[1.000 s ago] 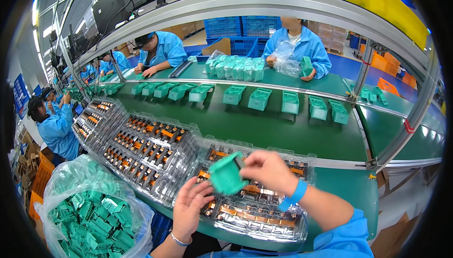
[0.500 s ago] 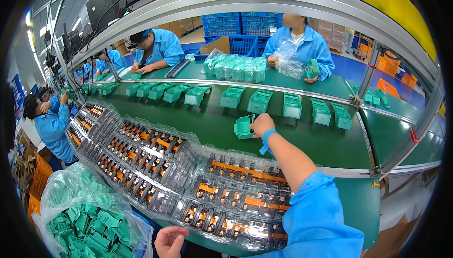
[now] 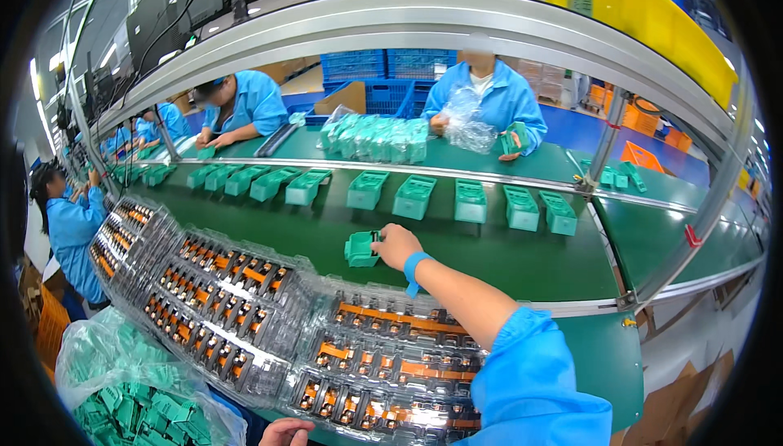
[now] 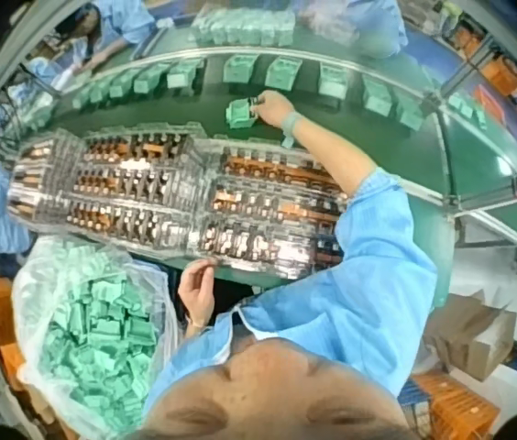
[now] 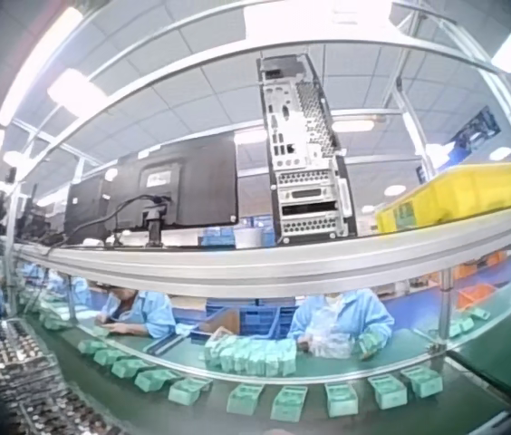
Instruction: The person assembles electronic components onto a plastic housing by hand, taking circuit boards from a plastic bag and attaching them to the housing.
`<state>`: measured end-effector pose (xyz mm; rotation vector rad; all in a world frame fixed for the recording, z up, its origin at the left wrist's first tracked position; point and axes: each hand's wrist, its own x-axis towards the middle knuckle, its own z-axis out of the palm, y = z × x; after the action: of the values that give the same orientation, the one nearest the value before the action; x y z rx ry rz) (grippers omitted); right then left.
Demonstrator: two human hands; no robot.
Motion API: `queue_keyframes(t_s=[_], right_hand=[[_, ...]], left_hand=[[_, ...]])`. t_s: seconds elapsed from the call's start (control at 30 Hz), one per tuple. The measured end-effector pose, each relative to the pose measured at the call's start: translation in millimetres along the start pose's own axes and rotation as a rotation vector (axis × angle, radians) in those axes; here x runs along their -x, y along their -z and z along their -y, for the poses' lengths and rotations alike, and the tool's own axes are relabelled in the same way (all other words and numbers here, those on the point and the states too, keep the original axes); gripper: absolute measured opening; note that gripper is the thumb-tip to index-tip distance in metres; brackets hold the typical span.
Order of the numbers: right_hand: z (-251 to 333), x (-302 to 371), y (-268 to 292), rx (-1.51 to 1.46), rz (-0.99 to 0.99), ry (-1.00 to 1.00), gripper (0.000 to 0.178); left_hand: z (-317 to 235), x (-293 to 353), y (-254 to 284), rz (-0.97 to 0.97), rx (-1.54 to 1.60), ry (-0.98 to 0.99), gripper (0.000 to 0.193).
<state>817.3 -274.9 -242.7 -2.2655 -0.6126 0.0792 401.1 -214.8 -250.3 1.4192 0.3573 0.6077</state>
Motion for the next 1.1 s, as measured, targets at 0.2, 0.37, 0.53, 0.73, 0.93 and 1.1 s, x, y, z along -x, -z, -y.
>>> queue_keyframes(t_s=[0.2,0.37,0.53,0.73,0.93,1.1], right_hand=[[61.9,108.4,15.2,-0.07,0.361,0.639,0.017],[68.6,162.0,-25.3,0.308,0.369,0.714,0.022],[92.6,185.6,-52.5,0.289,0.278,0.717,0.03],[78.6,163.1,-42.3,0.309,0.284,0.518,0.036],[106.3,168.3,-44.3,0.196,0.305,0.637,0.023],[75.2,165.5,-30.8,0.286,0.228,0.767,0.027]], left_hand=[[-4.9,12.4,-12.8,0.099,-0.007,0.084,0.016],[-17.8,30.5,-14.0,0.239,-0.09,-0.086,0.019],[-72.6,100.7,18.8,0.23,0.404,0.26,0.032],[-146.7,127.5,90.5,0.402,0.215,0.11,0.052],[-185.7,127.8,142.3,-0.221,-1.005,-0.112,0.041],[-150.3,104.0,152.7,0.03,-1.688,-0.062,0.042]])
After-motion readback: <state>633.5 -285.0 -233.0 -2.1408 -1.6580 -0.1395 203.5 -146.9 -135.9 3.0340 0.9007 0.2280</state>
